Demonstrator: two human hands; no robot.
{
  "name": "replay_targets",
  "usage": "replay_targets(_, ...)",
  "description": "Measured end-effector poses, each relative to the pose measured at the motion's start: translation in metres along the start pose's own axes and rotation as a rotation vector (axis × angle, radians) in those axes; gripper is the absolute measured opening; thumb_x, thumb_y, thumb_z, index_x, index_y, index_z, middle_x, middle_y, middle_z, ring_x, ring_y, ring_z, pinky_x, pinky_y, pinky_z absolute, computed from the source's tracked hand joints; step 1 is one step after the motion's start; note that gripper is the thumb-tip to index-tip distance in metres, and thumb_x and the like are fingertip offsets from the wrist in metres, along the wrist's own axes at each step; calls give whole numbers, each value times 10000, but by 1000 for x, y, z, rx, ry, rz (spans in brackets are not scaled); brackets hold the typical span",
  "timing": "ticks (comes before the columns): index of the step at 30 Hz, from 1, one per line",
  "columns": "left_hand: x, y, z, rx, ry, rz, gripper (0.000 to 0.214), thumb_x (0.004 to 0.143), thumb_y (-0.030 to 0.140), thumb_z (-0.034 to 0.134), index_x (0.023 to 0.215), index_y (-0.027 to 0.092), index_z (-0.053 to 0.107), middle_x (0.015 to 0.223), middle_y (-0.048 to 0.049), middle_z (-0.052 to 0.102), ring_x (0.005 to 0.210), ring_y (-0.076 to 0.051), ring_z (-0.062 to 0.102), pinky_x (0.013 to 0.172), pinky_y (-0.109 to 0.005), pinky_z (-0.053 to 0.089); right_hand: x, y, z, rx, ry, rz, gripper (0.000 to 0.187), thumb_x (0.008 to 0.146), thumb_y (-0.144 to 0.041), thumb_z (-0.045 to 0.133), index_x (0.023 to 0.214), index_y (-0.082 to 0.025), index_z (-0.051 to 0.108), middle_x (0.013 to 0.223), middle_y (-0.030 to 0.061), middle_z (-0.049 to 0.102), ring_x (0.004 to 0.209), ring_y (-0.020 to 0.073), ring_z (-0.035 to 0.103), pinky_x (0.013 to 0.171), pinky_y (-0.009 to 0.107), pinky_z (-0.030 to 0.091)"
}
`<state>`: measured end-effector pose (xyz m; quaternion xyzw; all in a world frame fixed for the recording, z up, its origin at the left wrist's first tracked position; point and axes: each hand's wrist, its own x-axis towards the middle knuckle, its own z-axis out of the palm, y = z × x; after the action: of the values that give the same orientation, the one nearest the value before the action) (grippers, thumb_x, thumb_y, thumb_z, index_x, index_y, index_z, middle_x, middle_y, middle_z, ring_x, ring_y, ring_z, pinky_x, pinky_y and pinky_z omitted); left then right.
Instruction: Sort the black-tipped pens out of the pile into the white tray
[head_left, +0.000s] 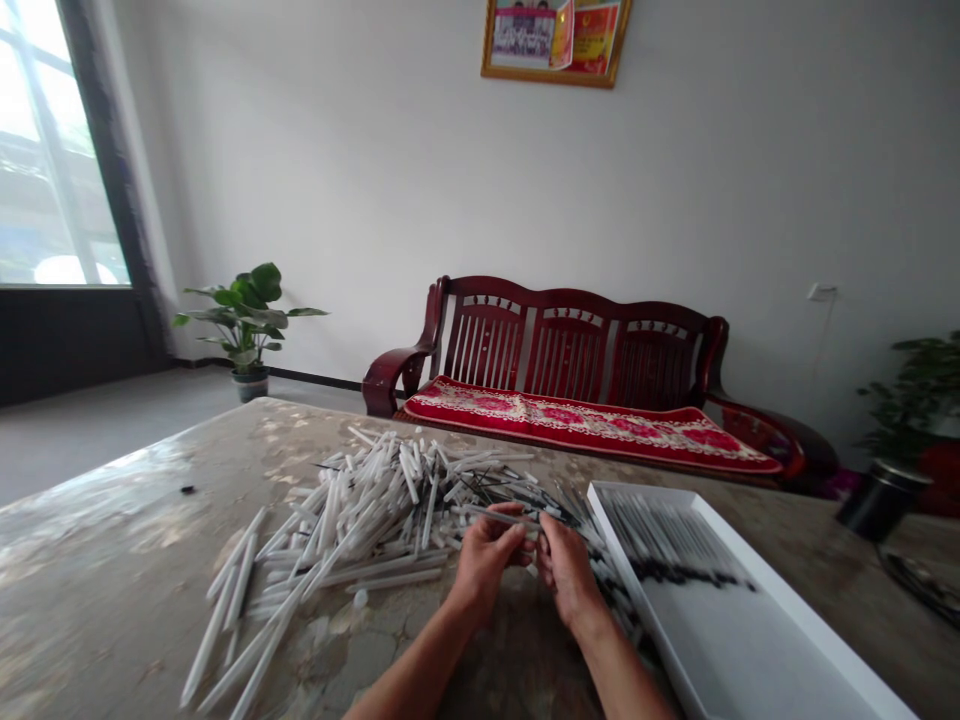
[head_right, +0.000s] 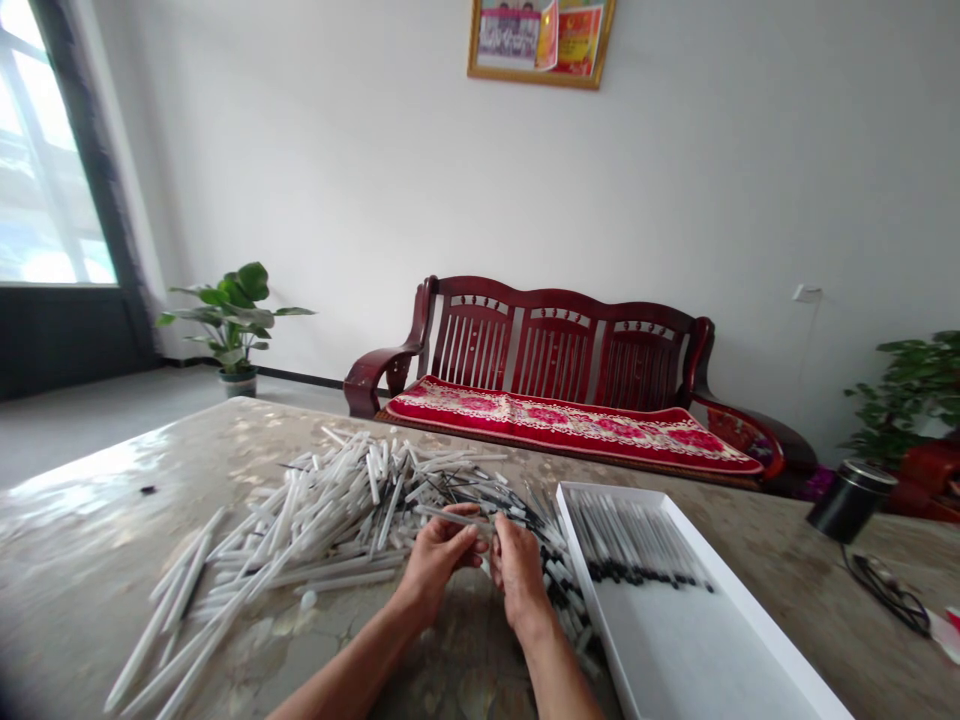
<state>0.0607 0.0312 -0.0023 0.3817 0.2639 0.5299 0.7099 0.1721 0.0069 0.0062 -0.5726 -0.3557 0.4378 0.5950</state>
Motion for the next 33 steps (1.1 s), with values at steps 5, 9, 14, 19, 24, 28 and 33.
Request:
replay_targets(5, 2, 9, -5, -103, -85, -368, 343, 776, 446, 705, 803, 105, 674, 609, -23, 658, 379, -33, 479, 323, -114, 286, 1, -4, -10, 84, -77, -50, 562, 695, -680, 575, 449, -231, 343, 337, -100, 272, 303, 43, 221, 339, 195, 163)
replay_targets(9, 1, 19, -8, -147, -269, -638, 492, 879, 529, 525, 732, 84, 674, 483, -26, 591, 283, -16, 341, 278, -115, 135, 1, -3, -15, 31, -107, -67, 563, 690, -667, 604, 454, -233, 334, 353, -95, 291, 321, 47, 222, 357, 205, 148)
replay_targets(14, -3, 20, -13, -146, -333, -643, 369, 825, 428, 669, 704, 79, 676, 449, 16, 543, 280, 7, 312, 287, -101, 168, 3, -1, -15, -74, -136, -137, 516, 791, -681, 509, 567, -217, 478, 430, -51, 459, 372, 88, 346, 396, 218, 244)
replay_targets(19, 9, 14, -18, -289, -56, -325, 185, 756, 262, 771, 767, 116, 658, 589, 5, 649, 418, -45, 555, 375, -109, 416, 4, -2, -16, -713, -81, -427, 268, 868, -441, 523, 775, -225, 651, 719, 31, 686, 690, 189, 636, 618, 255, 421)
replay_targets(24, 17, 15, -18, -320, 201, -170, 154, 767, 127, 745, 876, 142, 638, 744, -12, 721, 552, -80, 665, 481, -142, 531, -6, -2, -11, -1295, -121, -500, 269, 773, -123, 598, 995, -240, 694, 1003, 61, 706, 969, 221, 663, 786, 253, 444)
replay_targets(28, 16, 11, -16, -307, 244, -117, 171, 738, 116, 766, 857, 131, 645, 743, -31, 730, 569, -92, 674, 501, -156, 544, -5, 3, -10, -1341, -85, -532, 387, 803, -26, 477, 1067, -212, 690, 1020, 97, 702, 971, 218, 671, 812, 265, 466)
replay_targets(33, 17, 5, -15, -313, 307, -60, 223, 660, 137, 822, 799, 136, 648, 676, -9, 711, 572, -103, 676, 525, -168, 547, 17, 8, -21, -680, 125, -483, 238, 852, -240, 475, 968, -186, 675, 910, 99, 721, 826, 235, 703, 718, 310, 544)
